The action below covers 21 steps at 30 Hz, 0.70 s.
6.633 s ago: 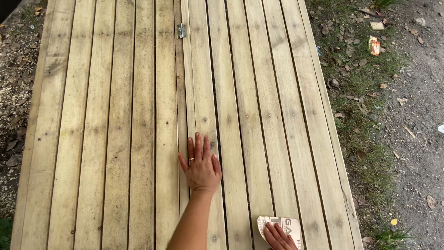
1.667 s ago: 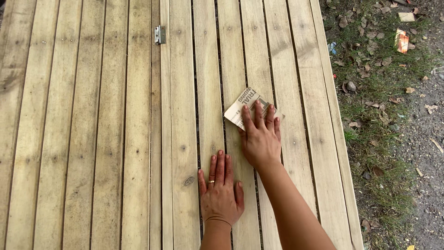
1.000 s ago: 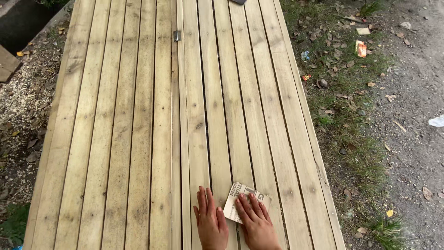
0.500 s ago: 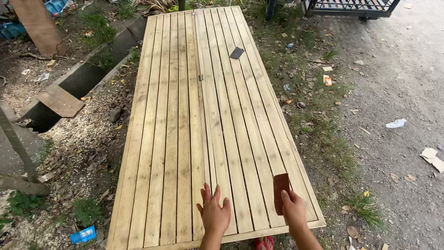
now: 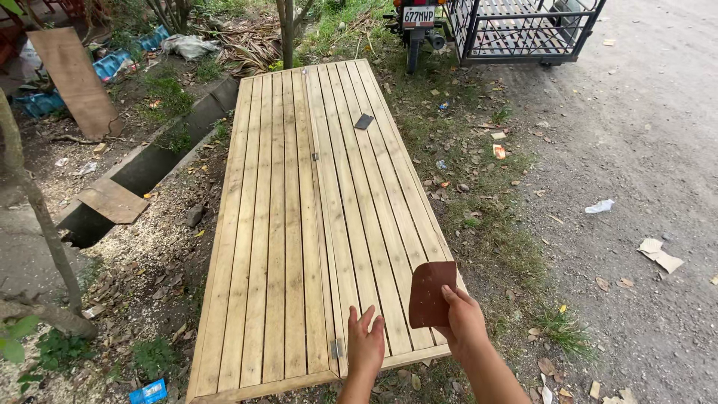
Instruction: The person sands the slatted surface of a large wooden folding panel outdoors, rubbing a sheet of sandpaper by hand across the planks. They work over different sections of the panel, repositioning the sandpaper and steadying the wood with the other hand as they cover new areas.
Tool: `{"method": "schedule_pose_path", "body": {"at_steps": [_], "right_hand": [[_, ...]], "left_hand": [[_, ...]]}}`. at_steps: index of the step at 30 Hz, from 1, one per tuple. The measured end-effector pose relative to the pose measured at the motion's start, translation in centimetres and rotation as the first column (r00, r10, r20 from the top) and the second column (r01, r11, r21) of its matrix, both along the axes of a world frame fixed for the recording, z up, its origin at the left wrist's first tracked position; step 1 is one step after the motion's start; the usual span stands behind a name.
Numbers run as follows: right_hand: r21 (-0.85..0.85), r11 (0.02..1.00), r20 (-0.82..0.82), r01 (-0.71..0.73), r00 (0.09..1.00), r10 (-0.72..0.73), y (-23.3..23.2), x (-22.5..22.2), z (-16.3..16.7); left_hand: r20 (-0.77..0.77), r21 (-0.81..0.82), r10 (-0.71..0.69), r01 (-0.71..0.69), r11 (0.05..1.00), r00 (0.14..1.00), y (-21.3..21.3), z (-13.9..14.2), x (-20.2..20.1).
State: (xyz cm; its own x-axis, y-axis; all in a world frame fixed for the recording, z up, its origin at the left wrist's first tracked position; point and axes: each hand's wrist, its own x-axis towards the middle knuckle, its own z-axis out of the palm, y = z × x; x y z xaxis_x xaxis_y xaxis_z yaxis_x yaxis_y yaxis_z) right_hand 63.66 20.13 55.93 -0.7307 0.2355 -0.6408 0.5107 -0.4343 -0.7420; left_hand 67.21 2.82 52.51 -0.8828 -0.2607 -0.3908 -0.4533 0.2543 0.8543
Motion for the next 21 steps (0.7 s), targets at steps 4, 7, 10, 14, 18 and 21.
{"method": "schedule_pose_path", "body": {"at_steps": [4, 7, 10, 14, 18, 21], "right_hand": [[-0.207, 0.973, -0.026, 0.098, 0.994, -0.106, 4.4, -1.4, 0.5], [-0.245, 0.969, -0.100, 0.041, 0.993, -0.067, 8.7, -3.0, 0.1], [-0.262, 0.965, -0.131, -0.003, 0.991, -0.032, 14.4, -5.5, -0.4], [-0.178, 0.977, -0.134, -0.118, 0.986, 0.095, 23.9, -10.8, -0.8], [-0.239, 0.942, -0.253, -0.234, 0.952, 0.172, 33.0, -16.8, -1.0], [-0.331, 0.903, -0.319, -0.273, 0.933, 0.165, 37.1, -21.1, -0.5]], "left_hand": [[0.053, 0.228, 0.044, -0.055, 0.972, 0.998, 4.9, 0.7, -1.6], [0.140, 0.340, 0.014, -0.062, 0.938, 0.990, 10.7, 1.8, -4.1], [0.157, 0.391, 0.068, -0.125, 0.912, 0.985, 17.6, 2.6, -7.3], [0.033, 0.333, 0.204, -0.203, 0.921, 0.978, 27.4, 2.0, -12.7], [0.044, 0.335, 0.131, -0.139, 0.932, 0.990, 36.8, 0.8, -18.6], [-0.015, 0.360, 0.155, -0.139, 0.923, 0.988, 41.7, 0.7, -22.9]]}}
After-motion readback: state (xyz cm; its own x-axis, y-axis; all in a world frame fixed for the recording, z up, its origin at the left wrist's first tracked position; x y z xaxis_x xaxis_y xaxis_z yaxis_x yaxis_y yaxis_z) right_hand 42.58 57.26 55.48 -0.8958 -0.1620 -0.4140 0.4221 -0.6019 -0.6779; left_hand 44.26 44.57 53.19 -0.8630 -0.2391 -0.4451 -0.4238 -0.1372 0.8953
